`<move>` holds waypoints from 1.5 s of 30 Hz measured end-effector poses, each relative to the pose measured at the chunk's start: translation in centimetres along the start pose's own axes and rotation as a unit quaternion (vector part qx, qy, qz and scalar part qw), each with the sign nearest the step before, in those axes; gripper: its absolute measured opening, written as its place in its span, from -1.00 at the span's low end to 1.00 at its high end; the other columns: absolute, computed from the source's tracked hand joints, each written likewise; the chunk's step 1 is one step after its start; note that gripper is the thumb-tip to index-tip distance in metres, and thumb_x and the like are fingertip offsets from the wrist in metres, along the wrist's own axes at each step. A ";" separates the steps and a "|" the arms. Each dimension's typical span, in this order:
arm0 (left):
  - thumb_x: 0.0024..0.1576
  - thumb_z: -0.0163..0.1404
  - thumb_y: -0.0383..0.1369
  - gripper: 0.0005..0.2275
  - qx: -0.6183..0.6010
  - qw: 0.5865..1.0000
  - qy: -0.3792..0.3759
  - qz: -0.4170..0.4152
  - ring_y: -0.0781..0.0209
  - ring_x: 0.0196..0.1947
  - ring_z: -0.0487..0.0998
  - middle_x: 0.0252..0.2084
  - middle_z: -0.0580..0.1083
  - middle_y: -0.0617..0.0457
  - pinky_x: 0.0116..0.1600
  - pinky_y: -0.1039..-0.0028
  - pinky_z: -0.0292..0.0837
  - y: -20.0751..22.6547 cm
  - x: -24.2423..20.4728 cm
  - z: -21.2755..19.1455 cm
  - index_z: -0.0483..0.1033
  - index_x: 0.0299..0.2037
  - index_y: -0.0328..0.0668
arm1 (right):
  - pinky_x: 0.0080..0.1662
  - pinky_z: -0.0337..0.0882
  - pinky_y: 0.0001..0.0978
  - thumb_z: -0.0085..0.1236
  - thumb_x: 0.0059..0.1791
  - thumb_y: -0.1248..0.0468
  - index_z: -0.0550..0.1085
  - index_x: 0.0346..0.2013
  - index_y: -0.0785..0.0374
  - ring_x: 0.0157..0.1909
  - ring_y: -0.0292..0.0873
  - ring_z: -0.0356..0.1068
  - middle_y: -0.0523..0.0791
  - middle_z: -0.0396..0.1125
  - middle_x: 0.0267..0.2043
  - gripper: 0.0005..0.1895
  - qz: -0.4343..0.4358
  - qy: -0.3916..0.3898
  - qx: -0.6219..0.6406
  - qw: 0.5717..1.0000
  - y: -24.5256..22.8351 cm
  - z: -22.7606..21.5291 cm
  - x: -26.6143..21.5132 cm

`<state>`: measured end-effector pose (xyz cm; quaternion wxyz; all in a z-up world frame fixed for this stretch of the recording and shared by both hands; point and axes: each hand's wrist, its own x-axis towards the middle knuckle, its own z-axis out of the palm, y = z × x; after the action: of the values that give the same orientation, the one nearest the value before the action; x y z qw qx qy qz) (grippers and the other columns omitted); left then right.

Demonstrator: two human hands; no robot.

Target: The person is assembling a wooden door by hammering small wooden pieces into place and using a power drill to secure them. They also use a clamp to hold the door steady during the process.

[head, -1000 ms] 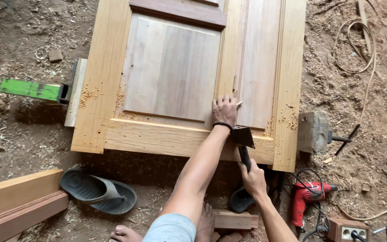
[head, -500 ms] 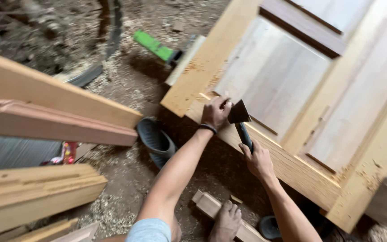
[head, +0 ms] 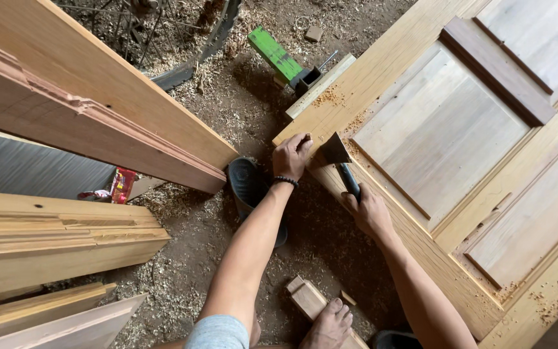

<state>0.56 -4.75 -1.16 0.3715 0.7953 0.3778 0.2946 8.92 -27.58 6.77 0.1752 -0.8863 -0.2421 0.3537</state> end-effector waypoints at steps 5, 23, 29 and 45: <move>0.21 0.08 -0.04 -0.73 0.028 1.000 0.002 0.011 -0.09 -0.21 0.66 -0.29 0.60 -0.11 -0.10 0.17 0.59 -0.4 0.4 0.4 0.63 -0.08 0.02 | -0.08 0.43 0.28 -0.01 0.04 -0.02 0.39 -0.09 0.16 -0.07 0.40 0.47 0.27 0.42 -0.27 -0.66 -0.004 -0.004 -0.012 1.000 -0.5 -0.2 0.1; 0.28 0.02 -0.12 -0.77 0.073 0.989 0.019 0.128 0.07 -0.23 0.68 -0.26 0.63 0.01 -0.05 0.34 0.59 -2.1 -0.3 1.5 0.66 -0.04 0.05 | -0.36 0.42 -0.13 0.13 0.05 0.00 0.41 -0.29 0.13 -0.56 0.00 0.45 -0.06 0.36 -0.66 -0.72 -0.136 0.112 0.109 0.978 -7.6 -5.9 -3.1; 0.23 0.09 -0.12 -0.81 0.082 0.986 0.023 0.145 0.08 -0.29 0.67 -0.32 0.62 0.04 -0.10 0.36 0.59 -1.7 0.0 0.7 0.67 -0.09 0.10 | -0.38 0.38 -0.03 0.15 0.05 -0.01 0.41 -0.19 0.12 -0.47 0.14 0.45 0.04 0.36 -0.58 -0.71 -0.161 0.127 0.082 0.975 -6.9 -4.8 -1.6; 0.21 0.12 -0.10 -0.83 0.052 0.990 0.021 0.128 0.16 -0.24 0.67 -0.28 0.63 0.12 -0.10 0.40 0.59 -0.1 0.6 -0.4 0.70 -0.16 0.14 | -0.36 0.33 0.28 0.14 0.04 -0.01 0.39 -0.23 0.18 -0.33 0.43 0.44 0.21 0.37 -0.46 -0.68 -0.172 0.149 0.018 0.974 -3.7 -0.4 0.3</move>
<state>0.56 -4.04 -0.86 0.2812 0.8489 0.2953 0.3362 8.28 -24.48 8.67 0.2837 -0.8707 -0.3556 0.1869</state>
